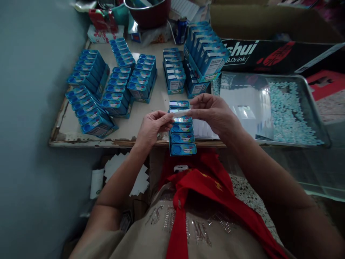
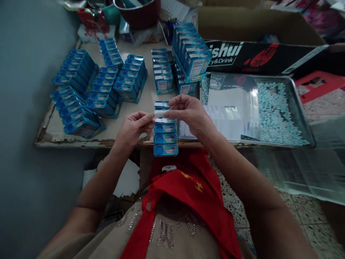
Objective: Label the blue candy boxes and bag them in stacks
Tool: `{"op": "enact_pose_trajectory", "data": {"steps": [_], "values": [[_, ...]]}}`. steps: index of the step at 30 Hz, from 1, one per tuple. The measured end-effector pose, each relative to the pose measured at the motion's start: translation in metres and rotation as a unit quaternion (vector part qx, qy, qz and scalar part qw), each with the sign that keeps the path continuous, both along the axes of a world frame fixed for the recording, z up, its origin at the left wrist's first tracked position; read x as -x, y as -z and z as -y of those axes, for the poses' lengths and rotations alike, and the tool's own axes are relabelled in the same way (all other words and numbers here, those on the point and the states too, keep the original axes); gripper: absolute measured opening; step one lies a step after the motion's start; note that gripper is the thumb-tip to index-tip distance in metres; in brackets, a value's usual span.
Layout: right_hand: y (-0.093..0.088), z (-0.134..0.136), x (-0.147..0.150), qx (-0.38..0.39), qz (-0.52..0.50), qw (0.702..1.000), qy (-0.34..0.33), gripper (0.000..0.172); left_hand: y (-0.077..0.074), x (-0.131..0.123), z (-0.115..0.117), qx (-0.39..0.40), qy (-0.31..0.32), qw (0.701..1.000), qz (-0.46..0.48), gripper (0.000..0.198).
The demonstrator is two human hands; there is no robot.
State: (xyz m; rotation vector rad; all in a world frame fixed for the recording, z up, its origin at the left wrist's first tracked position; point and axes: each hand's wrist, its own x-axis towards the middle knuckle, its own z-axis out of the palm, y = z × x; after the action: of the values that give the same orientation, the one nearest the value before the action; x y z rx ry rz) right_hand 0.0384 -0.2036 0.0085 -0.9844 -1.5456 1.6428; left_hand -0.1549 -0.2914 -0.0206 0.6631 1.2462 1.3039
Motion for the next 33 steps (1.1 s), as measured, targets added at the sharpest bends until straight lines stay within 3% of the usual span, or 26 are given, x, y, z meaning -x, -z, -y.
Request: {"op": "enact_pose_trajectory", "data": {"steps": [8, 13, 23, 29, 33], "values": [[0.025, 0.017, 0.005, -0.071, 0.081, 0.993, 0.047, 0.032, -0.002, 0.026, 0.002, 0.048, 0.093, 0.989, -0.104, 0.036], [0.030, 0.026, 0.009, -0.112, 0.172, 0.978, 0.044, 0.019, 0.009, 0.030, 0.005, 0.090, 0.129, 0.983, -0.096, 0.035], [0.037, 0.028, 0.013, -0.140, 0.211, 0.967, 0.039, 0.017, 0.028, 0.033, 0.006, 0.071, 0.122, 0.987, -0.075, 0.043], [0.032, 0.031, 0.013, -0.165, 0.268, 0.949, 0.015, 0.018, 0.047, 0.030, 0.003, 0.084, 0.126, 0.987, -0.049, 0.050], [0.032, 0.022, 0.010, -0.165, 0.321, 0.932, 0.003, 0.025, 0.062, 0.014, 0.006, 0.121, 0.064, 0.990, -0.045, 0.058]]}}
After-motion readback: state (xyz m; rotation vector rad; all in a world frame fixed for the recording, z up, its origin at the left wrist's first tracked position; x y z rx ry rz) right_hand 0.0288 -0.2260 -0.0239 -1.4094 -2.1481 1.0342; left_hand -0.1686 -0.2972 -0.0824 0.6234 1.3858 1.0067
